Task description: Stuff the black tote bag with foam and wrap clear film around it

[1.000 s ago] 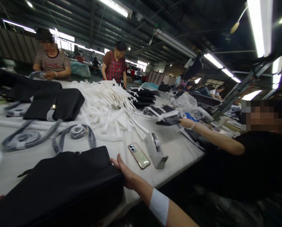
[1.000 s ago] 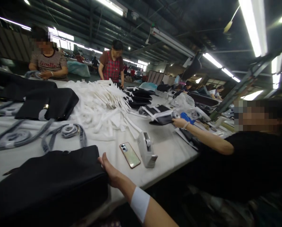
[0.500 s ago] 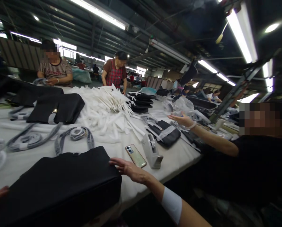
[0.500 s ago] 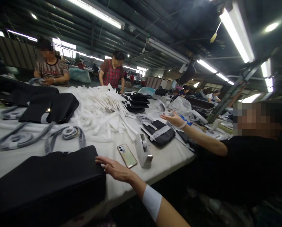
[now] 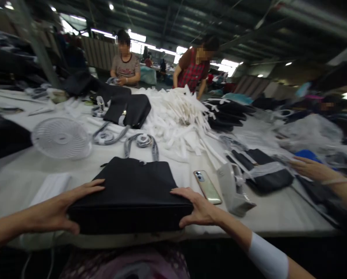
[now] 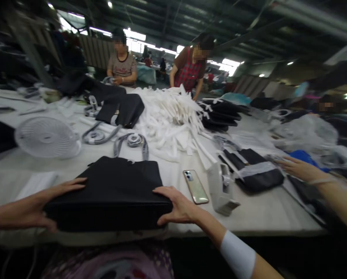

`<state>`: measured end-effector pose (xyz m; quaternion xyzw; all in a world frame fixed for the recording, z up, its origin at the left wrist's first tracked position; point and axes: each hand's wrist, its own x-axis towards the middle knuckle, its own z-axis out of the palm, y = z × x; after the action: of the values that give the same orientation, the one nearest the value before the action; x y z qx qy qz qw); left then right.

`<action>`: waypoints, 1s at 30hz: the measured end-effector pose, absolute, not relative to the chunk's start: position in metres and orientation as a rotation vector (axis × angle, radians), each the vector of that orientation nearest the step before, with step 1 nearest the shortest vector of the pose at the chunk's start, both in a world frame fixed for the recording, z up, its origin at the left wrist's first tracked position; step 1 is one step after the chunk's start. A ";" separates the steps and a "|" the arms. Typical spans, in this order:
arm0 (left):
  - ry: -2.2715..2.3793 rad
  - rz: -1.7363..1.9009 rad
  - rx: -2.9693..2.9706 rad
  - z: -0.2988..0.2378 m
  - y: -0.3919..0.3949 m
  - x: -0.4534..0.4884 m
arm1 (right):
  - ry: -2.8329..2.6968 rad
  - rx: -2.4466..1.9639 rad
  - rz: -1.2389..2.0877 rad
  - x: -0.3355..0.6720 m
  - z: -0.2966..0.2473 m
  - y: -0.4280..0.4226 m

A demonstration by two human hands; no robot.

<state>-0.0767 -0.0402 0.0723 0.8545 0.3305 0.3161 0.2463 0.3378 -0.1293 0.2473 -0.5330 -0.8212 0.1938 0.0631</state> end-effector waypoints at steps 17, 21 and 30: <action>1.580 0.878 1.701 0.023 0.011 -0.004 | -1.838 -2.187 0.124 0.351 0.153 -0.056; 1.625 0.843 1.681 0.020 0.010 -0.002 | -1.848 -2.203 0.126 0.352 0.155 -0.057; 1.717 0.864 1.586 0.021 0.007 0.006 | -2.223 -2.139 -0.686 0.321 0.189 -0.054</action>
<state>0.0059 0.0074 0.0212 0.6032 0.6529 0.3285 0.3193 0.3214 -0.0542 0.1891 -0.6769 -0.7033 -0.2170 -0.0094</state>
